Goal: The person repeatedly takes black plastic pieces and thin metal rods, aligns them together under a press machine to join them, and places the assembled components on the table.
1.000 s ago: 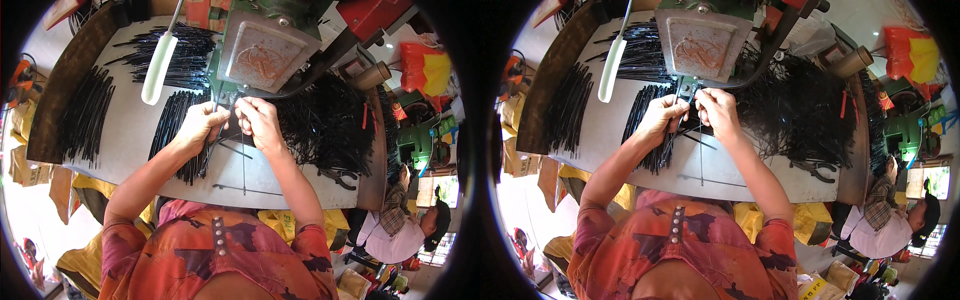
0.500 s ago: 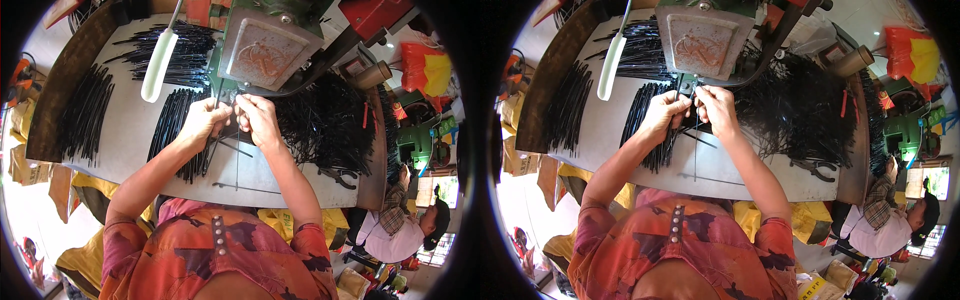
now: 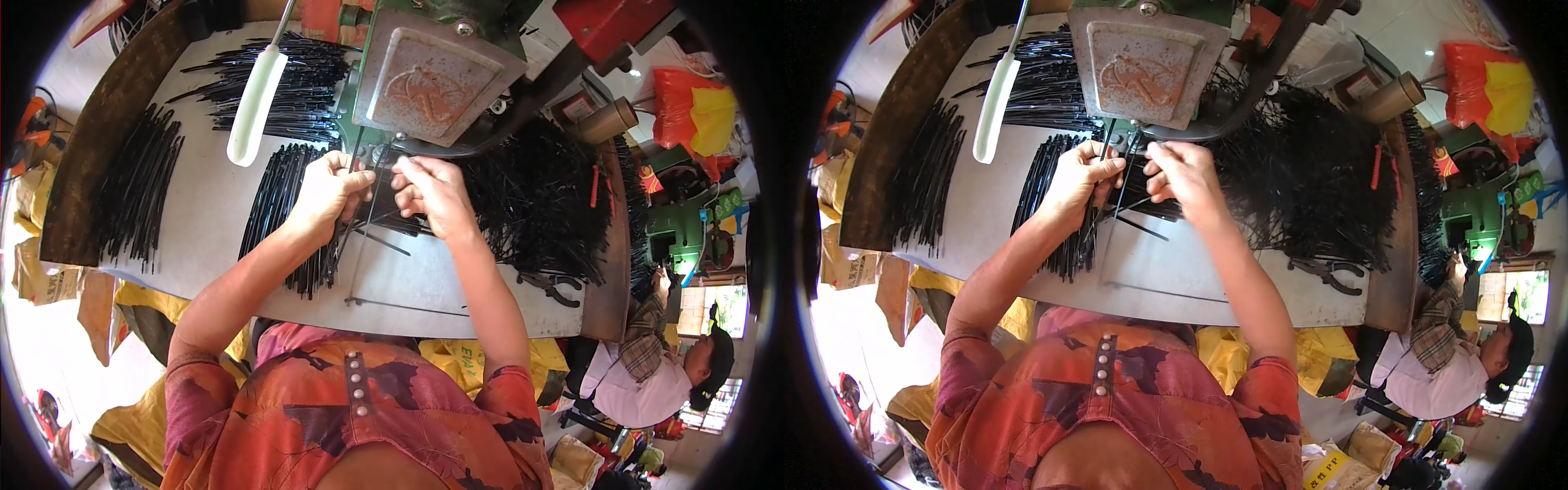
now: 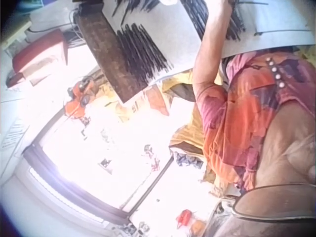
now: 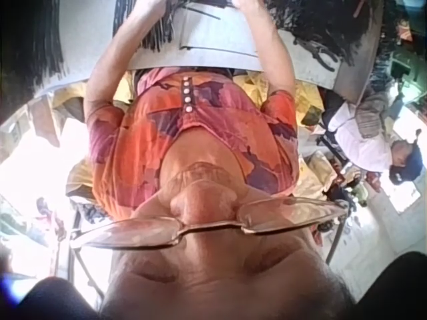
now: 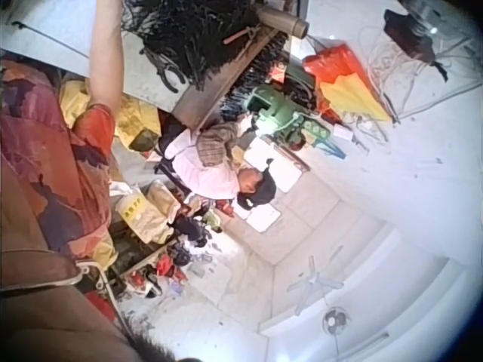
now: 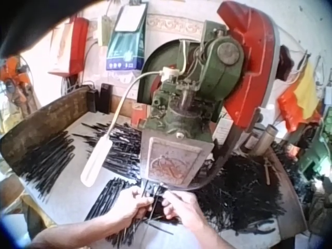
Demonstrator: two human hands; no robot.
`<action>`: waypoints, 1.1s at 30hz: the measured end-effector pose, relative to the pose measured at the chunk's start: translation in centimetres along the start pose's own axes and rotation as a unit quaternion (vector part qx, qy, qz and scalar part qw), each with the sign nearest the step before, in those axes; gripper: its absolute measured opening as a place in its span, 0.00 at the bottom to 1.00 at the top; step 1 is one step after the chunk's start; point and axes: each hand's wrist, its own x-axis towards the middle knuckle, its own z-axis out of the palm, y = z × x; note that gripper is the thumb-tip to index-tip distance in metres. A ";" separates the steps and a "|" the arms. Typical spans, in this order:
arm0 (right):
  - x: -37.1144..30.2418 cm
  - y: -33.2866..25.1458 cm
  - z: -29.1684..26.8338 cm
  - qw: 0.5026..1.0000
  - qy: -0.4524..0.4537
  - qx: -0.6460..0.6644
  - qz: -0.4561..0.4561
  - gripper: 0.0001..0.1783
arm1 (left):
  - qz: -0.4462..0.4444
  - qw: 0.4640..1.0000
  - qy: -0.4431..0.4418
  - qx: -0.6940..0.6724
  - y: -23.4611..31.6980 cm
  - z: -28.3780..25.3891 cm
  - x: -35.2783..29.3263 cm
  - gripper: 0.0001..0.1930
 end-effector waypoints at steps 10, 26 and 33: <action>-1.5 -1.3 -5.9 0.975 0.094 -0.175 -0.098 0.07 | -0.007 0.985 -0.009 0.171 5.0 -3.6 -2.0 0.04; -2.2 0.7 -5.1 0.595 -0.008 -0.705 -0.385 0.08 | 0.313 0.629 -0.061 0.709 -0.8 -0.5 -2.7 0.05; -1.8 1.4 -5.4 0.573 -0.024 -0.699 -0.427 0.04 | 0.303 0.691 -0.057 0.654 -1.6 -0.7 -2.0 0.06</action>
